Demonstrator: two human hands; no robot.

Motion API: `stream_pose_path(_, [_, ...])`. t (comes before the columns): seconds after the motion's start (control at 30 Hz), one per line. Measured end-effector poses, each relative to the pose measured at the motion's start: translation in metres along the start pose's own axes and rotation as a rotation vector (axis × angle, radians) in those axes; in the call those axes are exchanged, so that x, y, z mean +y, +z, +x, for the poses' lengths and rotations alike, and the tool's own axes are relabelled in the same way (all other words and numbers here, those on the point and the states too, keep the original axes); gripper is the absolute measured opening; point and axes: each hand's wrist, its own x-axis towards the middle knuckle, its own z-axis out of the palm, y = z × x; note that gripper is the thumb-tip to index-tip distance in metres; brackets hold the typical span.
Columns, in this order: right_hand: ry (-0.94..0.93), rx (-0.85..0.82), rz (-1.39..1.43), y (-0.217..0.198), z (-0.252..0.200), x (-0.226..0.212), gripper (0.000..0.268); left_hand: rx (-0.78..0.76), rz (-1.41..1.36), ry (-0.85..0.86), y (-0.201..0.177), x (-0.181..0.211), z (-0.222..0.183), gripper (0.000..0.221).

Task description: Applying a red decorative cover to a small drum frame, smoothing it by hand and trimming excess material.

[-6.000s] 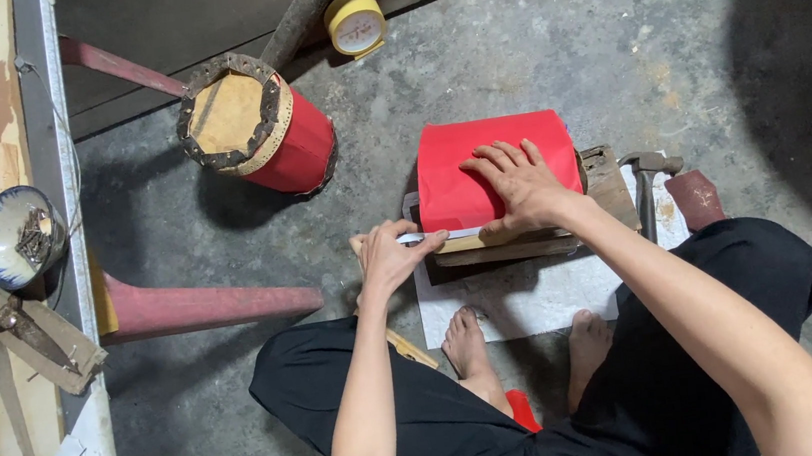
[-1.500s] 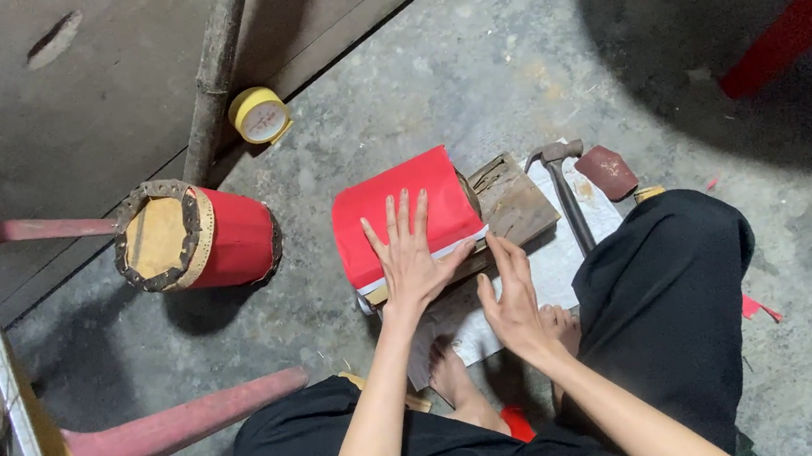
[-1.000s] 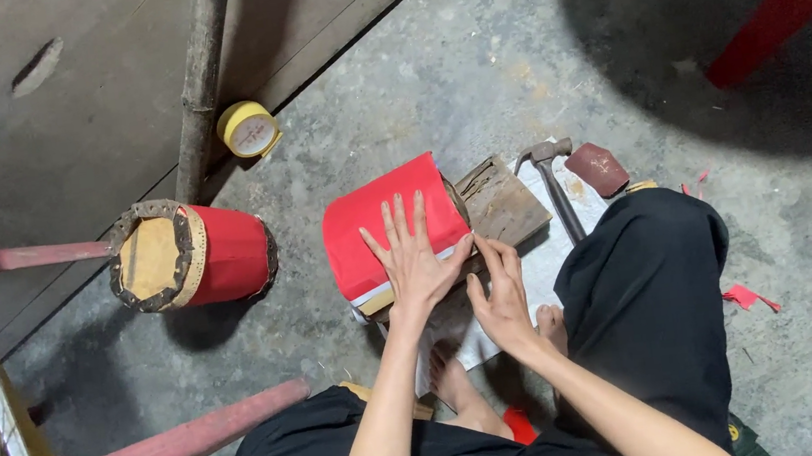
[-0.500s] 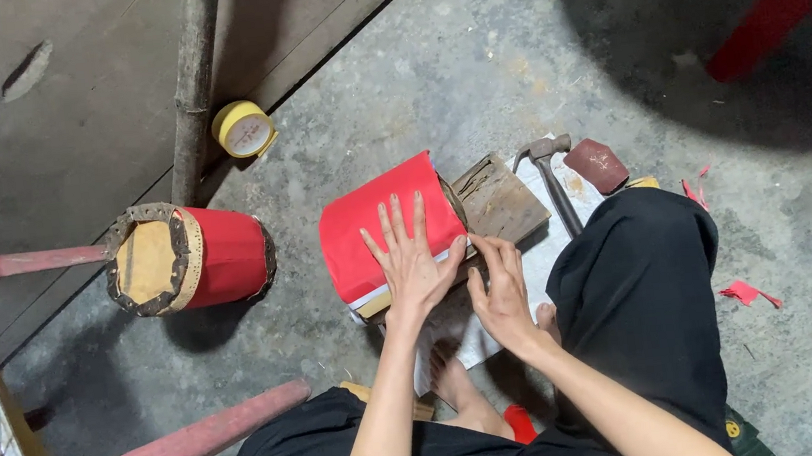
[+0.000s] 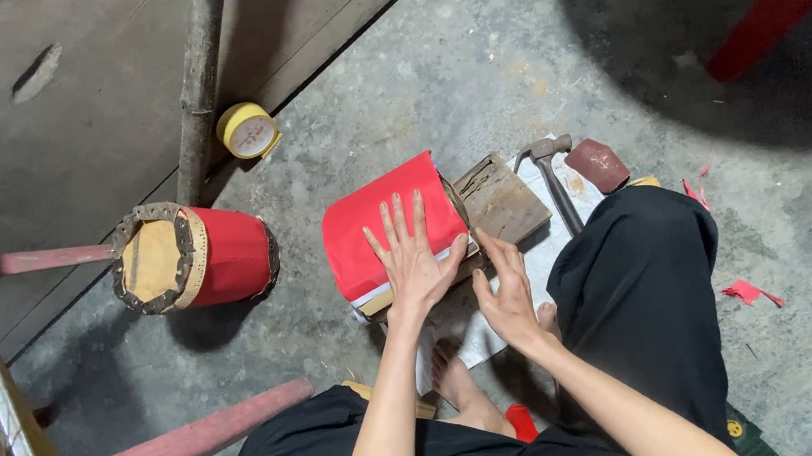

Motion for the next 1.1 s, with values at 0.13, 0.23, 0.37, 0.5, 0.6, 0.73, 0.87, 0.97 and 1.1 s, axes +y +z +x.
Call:
stream_pose_path(0.13, [0.008,-0.024,-0.018,0.002,0.0,0.006,0.056,0.01,0.008,-0.002,-0.001,0.001,-0.001,0.095])
stream_pose_path(0.23, [0.012,-0.02,-0.015,0.002,0.003,0.004,0.056,0.004,0.0,-0.004,-0.001,0.001,-0.001,0.095])
stream_pose_path(0.37, [-0.038,0.025,-0.051,0.004,0.006,0.008,0.051,0.009,0.008,0.003,0.001,0.0,-0.001,0.094])
stream_pose_path(0.5, [-0.121,0.07,-0.163,0.004,0.008,0.004,0.046,0.011,0.009,0.01,0.004,-0.003,0.0,0.094])
stream_pose_path(0.6, [-0.153,0.094,-0.172,0.005,0.007,0.007,0.044,0.012,0.005,0.012,0.002,-0.002,-0.001,0.095])
stream_pose_path(0.73, [-0.156,0.098,-0.172,0.011,0.002,0.013,0.05,0.019,0.017,0.015,0.002,-0.001,-0.001,0.095])
stream_pose_path(0.87, [-0.147,0.096,-0.14,0.014,0.002,0.013,0.052,0.02,0.02,0.012,0.001,-0.002,-0.002,0.096])
stream_pose_path(0.97, [-0.152,0.086,-0.138,0.011,0.004,0.02,0.052,0.026,0.015,0.014,0.0,0.0,-0.002,0.096])
stream_pose_path(1.1, [-0.187,0.104,-0.105,0.007,0.01,0.014,0.057,-0.002,-0.019,-0.003,0.0,0.0,0.0,0.096])
